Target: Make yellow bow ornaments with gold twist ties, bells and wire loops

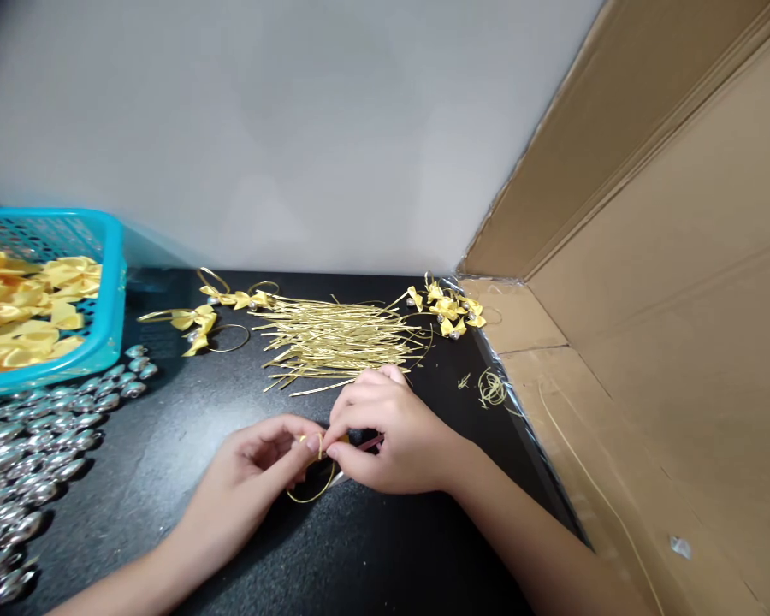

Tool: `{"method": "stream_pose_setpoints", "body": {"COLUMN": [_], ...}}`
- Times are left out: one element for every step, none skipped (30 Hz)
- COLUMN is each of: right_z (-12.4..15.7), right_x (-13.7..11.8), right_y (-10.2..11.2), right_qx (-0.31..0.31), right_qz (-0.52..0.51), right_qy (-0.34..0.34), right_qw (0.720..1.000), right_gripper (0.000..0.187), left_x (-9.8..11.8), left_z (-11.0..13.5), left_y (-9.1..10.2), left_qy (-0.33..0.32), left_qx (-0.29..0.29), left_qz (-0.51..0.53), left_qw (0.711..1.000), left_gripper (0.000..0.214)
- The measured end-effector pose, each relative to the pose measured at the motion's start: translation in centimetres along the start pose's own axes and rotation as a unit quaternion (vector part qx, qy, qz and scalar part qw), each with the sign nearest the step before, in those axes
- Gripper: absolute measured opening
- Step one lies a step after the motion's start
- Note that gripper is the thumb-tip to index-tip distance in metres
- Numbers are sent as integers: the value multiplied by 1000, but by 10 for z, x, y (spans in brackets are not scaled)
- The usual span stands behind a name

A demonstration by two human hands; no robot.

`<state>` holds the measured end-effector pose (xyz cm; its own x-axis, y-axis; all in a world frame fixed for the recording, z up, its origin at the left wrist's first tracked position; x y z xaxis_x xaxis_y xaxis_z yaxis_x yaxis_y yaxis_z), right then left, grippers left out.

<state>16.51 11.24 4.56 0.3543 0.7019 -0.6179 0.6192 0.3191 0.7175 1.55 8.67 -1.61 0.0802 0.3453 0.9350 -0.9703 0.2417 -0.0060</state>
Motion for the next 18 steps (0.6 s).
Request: {"method": "stream_pose_setpoints", "body": {"right_z": [0, 0, 0, 0, 0, 0, 1, 1, 1, 1, 1, 1, 1, 1, 1, 1, 1, 1], "right_x": [0, -1, 0, 1, 2, 4, 6, 8, 10, 13, 14, 16, 16, 17, 17, 16, 16, 16], "right_y": [0, 0, -1, -1, 0, 0, 1, 1, 1, 2, 2, 1, 1, 0, -1, -2, -3, -4], "right_qx": [1, 3, 8, 15, 26, 38, 51, 63, 74, 81, 86, 86, 82, 76, 69, 62, 58, 54], "right_qz": [2, 3, 2, 0, -3, -7, -11, -17, -24, -33, -44, -54, -62, -67, -68, -66, -61, -56], "right_qy": [2, 3, 4, 5, 4, 0, -5, -10, -14, -15, -13, -7, 1, 10, 18, 25, 30, 32], "right_qw": [1000, 1000, 1000, 1000, 1000, 999, 999, 998, 997, 996, 995, 995, 995, 995, 995, 996, 996, 996], "right_gripper": [12, 13, 13, 14, 15, 14, 13, 12, 9, 8, 7, 7, 7, 7, 7, 7, 7, 7], "left_x": [0, 0, 0, 0, 0, 0, 0, 0, 0, -1, -1, -1, -2, -3, -3, -4, -5, -5], "left_z": [0, -1, -1, -1, -1, -1, 0, 0, 1, 1, 1, 1, 1, 1, 0, 0, 0, 0], "left_y": [0, 0, 0, 0, 0, -1, -1, -1, -1, -1, -1, -2, -2, -2, -2, -2, -2, -2], "left_qy": [0, 0, 0, 1, 1, 2, 3, 6, 8, 9, 9, 10, 9, 8, 8, 9, 10, 9], "left_qx": [1, 1, 0, -2, -4, -6, -8, -10, -11, -13, -15, -19, -22, -27, -31, -33, -36, -38], "left_qz": [-2, -3, -3, -1, 0, 0, 0, -3, -5, -7, -8, -7, -5, -4, -2, -1, 0, 0], "left_qw": [1000, 1000, 1000, 1000, 1000, 1000, 1000, 1000, 1000, 1000, 1000, 1000, 1000, 1000, 999, 999, 999, 999], "left_gripper": [22, 22, 22, 22, 22, 23, 23, 24, 25, 26, 26, 27, 27, 27, 27, 27, 27, 27]}}
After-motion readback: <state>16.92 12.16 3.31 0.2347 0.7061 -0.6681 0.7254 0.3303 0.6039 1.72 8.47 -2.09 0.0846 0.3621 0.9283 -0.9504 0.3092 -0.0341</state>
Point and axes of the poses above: each hand's wrist, its own z-axis away from the middle knuckle, its own y-axis out of the back of the hand, x = y × z, the point moved 4 cm from there along -z, towards the middle knuckle, and after that the axes turned 6 degrees about y, right-handed, at the moved point
